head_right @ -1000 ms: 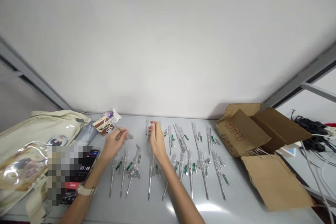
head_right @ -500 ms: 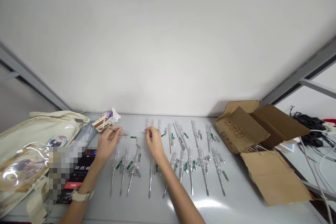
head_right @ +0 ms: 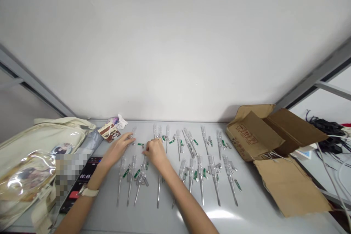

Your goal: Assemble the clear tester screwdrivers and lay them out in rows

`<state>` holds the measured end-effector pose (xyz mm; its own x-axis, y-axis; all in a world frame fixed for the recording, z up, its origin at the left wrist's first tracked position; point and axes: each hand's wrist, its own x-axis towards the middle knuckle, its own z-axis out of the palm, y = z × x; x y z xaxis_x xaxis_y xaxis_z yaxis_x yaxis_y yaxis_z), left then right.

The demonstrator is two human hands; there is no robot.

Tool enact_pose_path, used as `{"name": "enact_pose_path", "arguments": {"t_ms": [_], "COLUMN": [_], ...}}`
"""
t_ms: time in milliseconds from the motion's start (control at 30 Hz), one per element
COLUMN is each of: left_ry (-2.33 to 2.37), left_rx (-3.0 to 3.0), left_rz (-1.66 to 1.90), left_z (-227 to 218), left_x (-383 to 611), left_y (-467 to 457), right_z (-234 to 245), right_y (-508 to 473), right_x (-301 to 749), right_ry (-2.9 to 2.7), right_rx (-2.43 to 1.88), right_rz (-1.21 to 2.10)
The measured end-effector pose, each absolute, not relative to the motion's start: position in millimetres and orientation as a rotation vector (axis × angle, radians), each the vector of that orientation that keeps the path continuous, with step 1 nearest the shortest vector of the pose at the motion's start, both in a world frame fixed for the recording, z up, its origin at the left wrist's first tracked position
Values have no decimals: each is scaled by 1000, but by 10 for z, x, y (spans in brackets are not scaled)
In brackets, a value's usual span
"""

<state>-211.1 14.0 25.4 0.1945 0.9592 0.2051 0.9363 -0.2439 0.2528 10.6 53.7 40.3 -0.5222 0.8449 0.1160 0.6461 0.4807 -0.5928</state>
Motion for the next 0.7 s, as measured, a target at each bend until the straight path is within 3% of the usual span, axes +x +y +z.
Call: {"name": "enact_pose_path", "arguments": {"t_ms": [700], "left_ry": [1985], "left_rx": [2040], "left_rz": [733], "left_z": [146], "left_x": [-1691], "left_y": [365], "right_z": [305], "right_y": [446], "right_x": [-99], "right_ry": [-2251], "right_rx": [-1479], "right_rz": [490]}}
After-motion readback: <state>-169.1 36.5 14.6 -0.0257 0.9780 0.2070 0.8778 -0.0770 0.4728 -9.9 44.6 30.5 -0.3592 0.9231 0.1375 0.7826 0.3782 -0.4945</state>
